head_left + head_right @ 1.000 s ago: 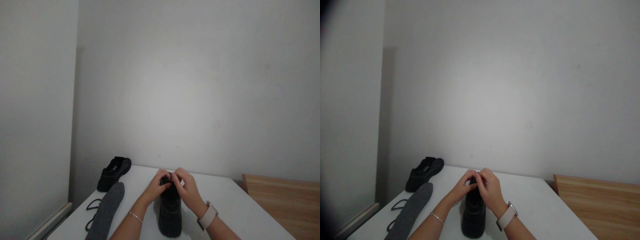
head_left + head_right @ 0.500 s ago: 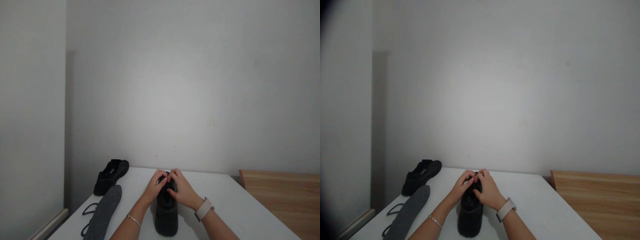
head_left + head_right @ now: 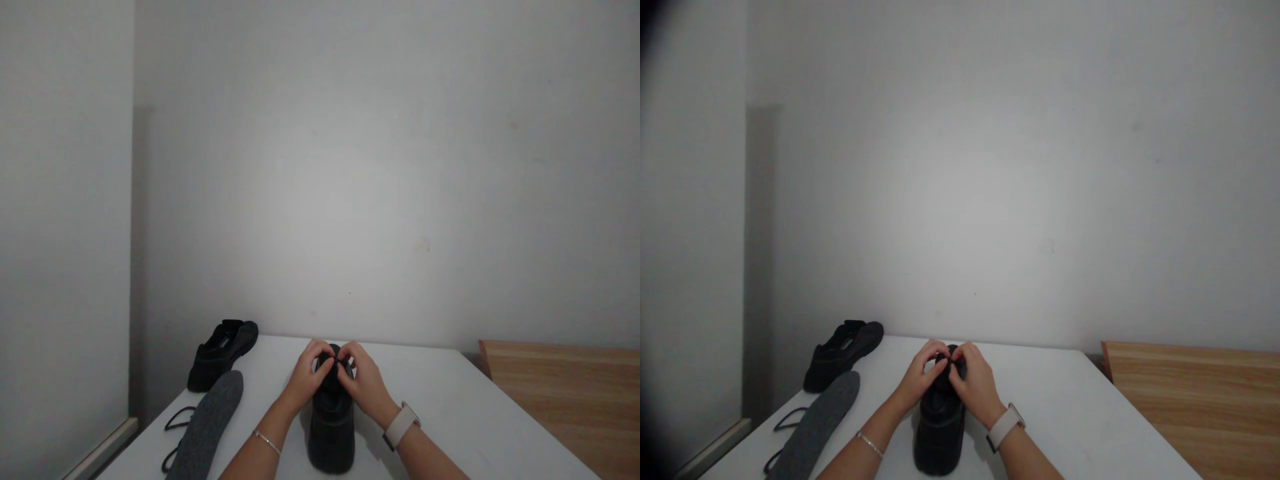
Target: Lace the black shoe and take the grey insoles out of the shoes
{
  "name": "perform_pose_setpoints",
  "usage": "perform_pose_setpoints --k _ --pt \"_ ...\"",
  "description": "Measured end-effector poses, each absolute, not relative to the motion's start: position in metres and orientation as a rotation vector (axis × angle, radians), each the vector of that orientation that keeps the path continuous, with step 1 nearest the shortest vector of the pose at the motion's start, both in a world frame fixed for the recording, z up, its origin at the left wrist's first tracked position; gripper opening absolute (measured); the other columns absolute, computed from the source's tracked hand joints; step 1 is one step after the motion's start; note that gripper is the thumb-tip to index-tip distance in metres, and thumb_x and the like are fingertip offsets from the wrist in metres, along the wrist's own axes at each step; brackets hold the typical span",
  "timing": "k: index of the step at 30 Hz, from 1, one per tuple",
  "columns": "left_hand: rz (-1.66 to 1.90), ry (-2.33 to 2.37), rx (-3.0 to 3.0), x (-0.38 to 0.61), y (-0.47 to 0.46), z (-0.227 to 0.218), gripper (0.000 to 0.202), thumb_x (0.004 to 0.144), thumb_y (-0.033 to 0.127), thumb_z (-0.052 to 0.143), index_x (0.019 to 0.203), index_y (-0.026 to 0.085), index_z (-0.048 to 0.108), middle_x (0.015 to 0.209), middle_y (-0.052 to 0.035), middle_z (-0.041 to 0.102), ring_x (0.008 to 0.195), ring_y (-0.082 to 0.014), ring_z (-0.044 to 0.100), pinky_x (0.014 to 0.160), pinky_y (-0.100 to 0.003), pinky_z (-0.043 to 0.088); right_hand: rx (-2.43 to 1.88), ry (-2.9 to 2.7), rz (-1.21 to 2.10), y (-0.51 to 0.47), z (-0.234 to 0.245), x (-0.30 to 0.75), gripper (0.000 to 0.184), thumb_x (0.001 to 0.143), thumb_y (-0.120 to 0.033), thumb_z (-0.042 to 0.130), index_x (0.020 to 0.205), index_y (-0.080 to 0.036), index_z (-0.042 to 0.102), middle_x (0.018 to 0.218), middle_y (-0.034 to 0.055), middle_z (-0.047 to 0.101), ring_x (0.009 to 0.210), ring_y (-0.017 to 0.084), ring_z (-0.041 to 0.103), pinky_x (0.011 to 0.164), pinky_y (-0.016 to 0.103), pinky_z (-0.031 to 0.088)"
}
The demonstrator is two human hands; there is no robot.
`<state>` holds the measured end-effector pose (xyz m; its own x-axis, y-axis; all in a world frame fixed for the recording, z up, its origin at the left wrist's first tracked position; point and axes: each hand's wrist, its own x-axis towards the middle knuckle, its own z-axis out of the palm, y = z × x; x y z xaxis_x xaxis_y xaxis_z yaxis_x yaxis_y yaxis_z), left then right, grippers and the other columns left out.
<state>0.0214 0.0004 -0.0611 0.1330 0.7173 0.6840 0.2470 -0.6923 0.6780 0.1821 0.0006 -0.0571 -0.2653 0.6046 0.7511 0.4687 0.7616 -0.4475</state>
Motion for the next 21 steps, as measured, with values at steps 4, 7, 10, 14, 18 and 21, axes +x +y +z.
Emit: perform_pose_setpoints --k 4,7,10,14,18,21 --pt "1.578 0.915 2.044 0.02 -0.001 -0.059 0.017 0.082 0.034 0.057 0.08 0.02 0.067 0.091 -0.0075 0.059 0.093 -0.0211 0.054 0.089 -0.031 0.041 -0.781 -1.864 0.211 0.003 -0.064 0.18 0.01 0.077 -0.015 0.051 0.085 -0.02 0.054 0.082 0.0018 0.056 0.077 0.017 0.053 0.069 0.03 0.045" --pt "1.548 0.88 2.037 0.019 0.001 -0.059 0.019 0.083 0.034 0.057 0.075 0.019 0.066 0.092 -0.0081 0.06 0.095 -0.0216 0.055 0.09 -0.032 0.04 -0.752 -1.839 0.207 0.002 -0.065 0.179 0.01 0.078 -0.016 0.051 0.086 -0.02 0.056 0.083 0.0022 0.058 0.077 0.017 0.054 0.07 0.03 0.045" --pt "1.502 0.813 1.975 0.016 0.004 -0.06 0.019 0.081 0.035 0.059 0.076 0.019 0.068 0.096 -0.009 0.062 0.098 -0.0225 0.055 0.092 -0.032 0.04 -0.741 -1.825 0.229 0.0 -0.065 0.18 0.01 0.081 -0.018 0.052 0.087 -0.021 0.058 0.083 0.0027 0.06 0.077 0.017 0.055 0.07 0.031 0.046" --pt "1.457 0.785 1.847 0.013 0.008 -0.063 0.022 0.076 0.039 0.064 0.074 0.018 0.069 0.1 -0.0097 0.062 0.101 -0.0239 0.055 0.093 -0.033 0.039 -0.695 -1.854 0.329 -0.002 -0.063 0.182 0.011 0.082 -0.019 0.053 0.09 -0.022 0.059 0.086 0.003 0.061 0.082 0.018 0.055 0.072 0.032 0.045" --pt "1.439 0.773 1.777 0.014 0.012 -0.068 0.026 0.074 0.042 0.065 0.073 0.016 0.069 0.101 -0.0093 0.062 0.1 -0.0241 0.055 0.092 -0.035 0.039 -0.661 -1.885 0.437 -0.001 -0.063 0.184 0.031 0.074 -0.011 0.058 0.102 -0.021 0.054 0.097 0.0044 0.058 0.09 0.019 0.054 0.076 0.032 0.046" --pt "1.451 0.766 1.763 0.014 0.016 -0.072 0.024 0.075 0.039 0.065 0.073 0.016 0.069 0.101 -0.009 0.061 0.101 -0.0243 0.054 0.092 -0.035 0.038 -0.671 -1.851 0.405 0.001 -0.065 0.185 0.022 0.073 -0.01 0.056 0.092 -0.02 0.053 0.091 0.0041 0.055 0.085 0.018 0.053 0.071 0.031 0.045"
